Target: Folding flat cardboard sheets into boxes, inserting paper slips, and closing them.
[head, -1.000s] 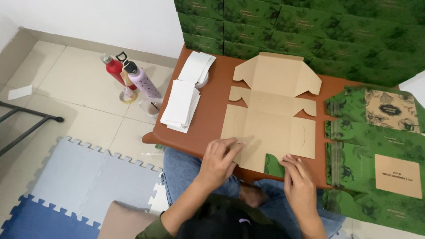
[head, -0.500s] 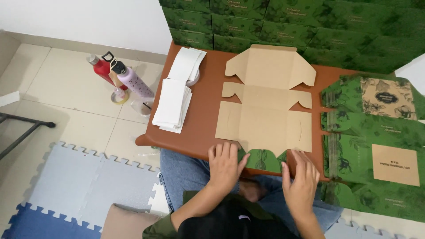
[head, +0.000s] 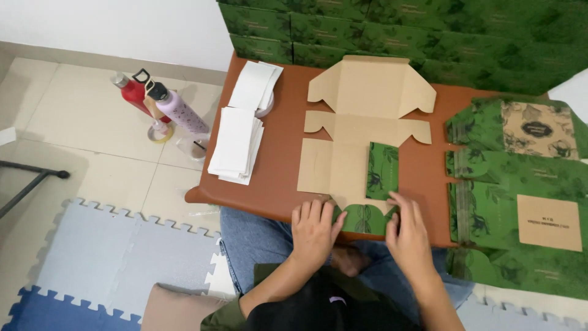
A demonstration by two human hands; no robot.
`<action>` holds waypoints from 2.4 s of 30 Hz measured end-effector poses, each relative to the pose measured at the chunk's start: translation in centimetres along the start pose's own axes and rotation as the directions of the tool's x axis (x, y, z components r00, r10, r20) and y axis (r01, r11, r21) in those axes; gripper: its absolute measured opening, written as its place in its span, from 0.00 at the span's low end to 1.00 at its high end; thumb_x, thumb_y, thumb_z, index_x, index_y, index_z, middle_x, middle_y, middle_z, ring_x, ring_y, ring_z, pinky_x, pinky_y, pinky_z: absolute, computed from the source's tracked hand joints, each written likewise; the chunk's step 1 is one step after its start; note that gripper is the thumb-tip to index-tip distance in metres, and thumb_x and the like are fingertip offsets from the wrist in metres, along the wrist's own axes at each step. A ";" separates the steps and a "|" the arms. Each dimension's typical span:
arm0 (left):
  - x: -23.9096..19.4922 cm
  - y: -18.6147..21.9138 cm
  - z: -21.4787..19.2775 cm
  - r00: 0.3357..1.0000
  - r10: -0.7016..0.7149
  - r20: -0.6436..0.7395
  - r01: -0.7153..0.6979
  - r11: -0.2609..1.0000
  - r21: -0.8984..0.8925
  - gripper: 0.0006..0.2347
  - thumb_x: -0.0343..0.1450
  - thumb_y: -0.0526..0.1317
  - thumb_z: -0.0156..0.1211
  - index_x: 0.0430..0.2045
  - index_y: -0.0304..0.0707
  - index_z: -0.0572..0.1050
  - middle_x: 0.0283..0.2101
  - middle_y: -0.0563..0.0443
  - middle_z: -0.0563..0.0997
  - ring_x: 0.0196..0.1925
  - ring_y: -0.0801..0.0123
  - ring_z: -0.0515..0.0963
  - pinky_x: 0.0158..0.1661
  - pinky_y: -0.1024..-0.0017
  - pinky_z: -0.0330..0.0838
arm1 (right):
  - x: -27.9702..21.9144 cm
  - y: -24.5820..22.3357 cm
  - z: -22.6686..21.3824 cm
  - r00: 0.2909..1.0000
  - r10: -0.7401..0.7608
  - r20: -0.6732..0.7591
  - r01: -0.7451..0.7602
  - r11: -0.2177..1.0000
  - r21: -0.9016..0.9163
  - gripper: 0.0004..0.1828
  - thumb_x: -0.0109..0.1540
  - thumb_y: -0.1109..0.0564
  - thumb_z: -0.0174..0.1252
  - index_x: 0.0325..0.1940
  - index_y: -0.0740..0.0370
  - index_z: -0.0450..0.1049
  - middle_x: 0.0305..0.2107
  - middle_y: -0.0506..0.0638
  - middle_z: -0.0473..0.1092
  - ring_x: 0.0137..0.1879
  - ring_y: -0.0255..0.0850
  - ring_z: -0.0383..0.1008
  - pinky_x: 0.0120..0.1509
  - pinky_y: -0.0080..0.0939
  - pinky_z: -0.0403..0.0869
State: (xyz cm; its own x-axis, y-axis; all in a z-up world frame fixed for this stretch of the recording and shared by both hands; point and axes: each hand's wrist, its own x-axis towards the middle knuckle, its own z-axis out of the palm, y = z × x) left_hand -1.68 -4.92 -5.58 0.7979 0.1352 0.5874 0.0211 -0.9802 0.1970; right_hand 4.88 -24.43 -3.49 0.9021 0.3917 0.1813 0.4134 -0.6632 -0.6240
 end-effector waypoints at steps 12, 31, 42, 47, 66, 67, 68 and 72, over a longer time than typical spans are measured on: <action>-0.1 -0.7 -0.1 0.965 -0.249 0.087 0.257 0.961 -0.105 0.42 0.64 0.62 0.67 0.61 0.23 0.61 0.61 0.25 0.64 0.66 0.37 0.61 0.57 0.46 0.48 | 8.3 4.4 3.6 0.983 -0.173 -0.066 0.126 0.888 -0.443 0.32 0.60 0.67 0.49 0.71 0.65 0.66 0.59 0.64 0.65 0.65 0.58 0.63 0.62 0.56 0.65; -1.7 -0.3 1.1 0.991 -0.130 -0.015 0.130 0.981 0.142 0.29 0.66 0.64 0.61 0.44 0.36 0.75 0.47 0.42 0.67 0.51 0.56 0.63 0.54 0.53 0.49 | 7.4 5.4 3.8 0.988 -0.133 -0.080 0.086 0.897 -0.433 0.30 0.65 0.63 0.48 0.73 0.58 0.64 0.66 0.63 0.61 0.75 0.57 0.56 0.76 0.63 0.52; 0.1 0.2 0.9 0.986 0.113 0.121 -0.084 0.973 -0.217 0.18 0.76 0.37 0.52 0.61 0.32 0.69 0.60 0.34 0.72 0.66 0.50 0.68 0.64 0.52 0.56 | 7.4 5.4 3.7 0.981 -0.173 -0.089 0.115 0.885 -0.451 0.29 0.66 0.62 0.46 0.73 0.60 0.65 0.66 0.64 0.62 0.75 0.55 0.57 0.76 0.61 0.54; 2.5 -1.0 4.5 0.961 0.121 0.249 -0.065 0.973 -0.222 0.19 0.77 0.42 0.46 0.64 0.39 0.66 0.65 0.37 0.69 0.71 0.52 0.64 0.68 0.50 0.50 | 7.1 5.0 3.4 0.988 -0.149 -0.049 0.113 0.894 -0.433 0.30 0.66 0.63 0.46 0.74 0.61 0.63 0.69 0.66 0.59 0.77 0.57 0.54 0.76 0.63 0.52; 7.5 -1.3 9.3 0.970 0.070 0.232 -0.039 0.990 -0.138 0.23 0.74 0.47 0.50 0.64 0.38 0.65 0.62 0.37 0.67 0.70 0.47 0.61 0.69 0.47 0.50 | 7.0 2.6 2.3 0.995 -0.097 0.007 0.093 0.932 -0.349 0.30 0.62 0.65 0.47 0.71 0.63 0.63 0.72 0.68 0.53 0.80 0.58 0.47 0.76 0.73 0.43; 7.1 -1.3 9.2 0.971 0.074 0.228 -0.044 0.990 -0.137 0.23 0.74 0.47 0.50 0.64 0.38 0.65 0.62 0.37 0.67 0.70 0.47 0.61 0.69 0.47 0.50 | 6.4 2.4 2.2 0.995 -0.098 0.002 0.092 0.933 -0.349 0.30 0.62 0.65 0.47 0.71 0.63 0.63 0.72 0.68 0.53 0.80 0.58 0.47 0.76 0.73 0.43; 6.7 -1.3 9.1 0.972 0.078 0.222 -0.049 0.989 -0.136 0.22 0.74 0.46 0.50 0.63 0.38 0.66 0.60 0.38 0.67 0.68 0.47 0.62 0.68 0.48 0.52 | 5.9 2.1 2.2 0.995 -0.096 -0.002 0.089 0.930 -0.355 0.31 0.62 0.65 0.47 0.71 0.63 0.62 0.72 0.68 0.53 0.80 0.57 0.47 0.76 0.73 0.43; 4.8 -0.9 6.2 0.975 0.027 0.219 0.016 0.981 -0.191 0.21 0.74 0.44 0.49 0.63 0.43 0.68 0.57 0.38 0.68 0.61 0.46 0.67 0.66 0.50 0.55 | 2.7 1.6 2.5 0.997 -0.074 -0.032 0.053 0.907 -0.417 0.34 0.60 0.63 0.49 0.73 0.56 0.61 0.72 0.67 0.53 0.80 0.59 0.47 0.76 0.76 0.40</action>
State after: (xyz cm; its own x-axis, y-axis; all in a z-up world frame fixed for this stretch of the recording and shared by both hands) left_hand 5.89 -4.31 -7.82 0.9107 0.0736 0.4065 -0.0820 -0.9322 0.3525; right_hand 7.69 -22.87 -5.93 0.8727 0.4187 0.2511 0.4751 -0.8467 -0.2394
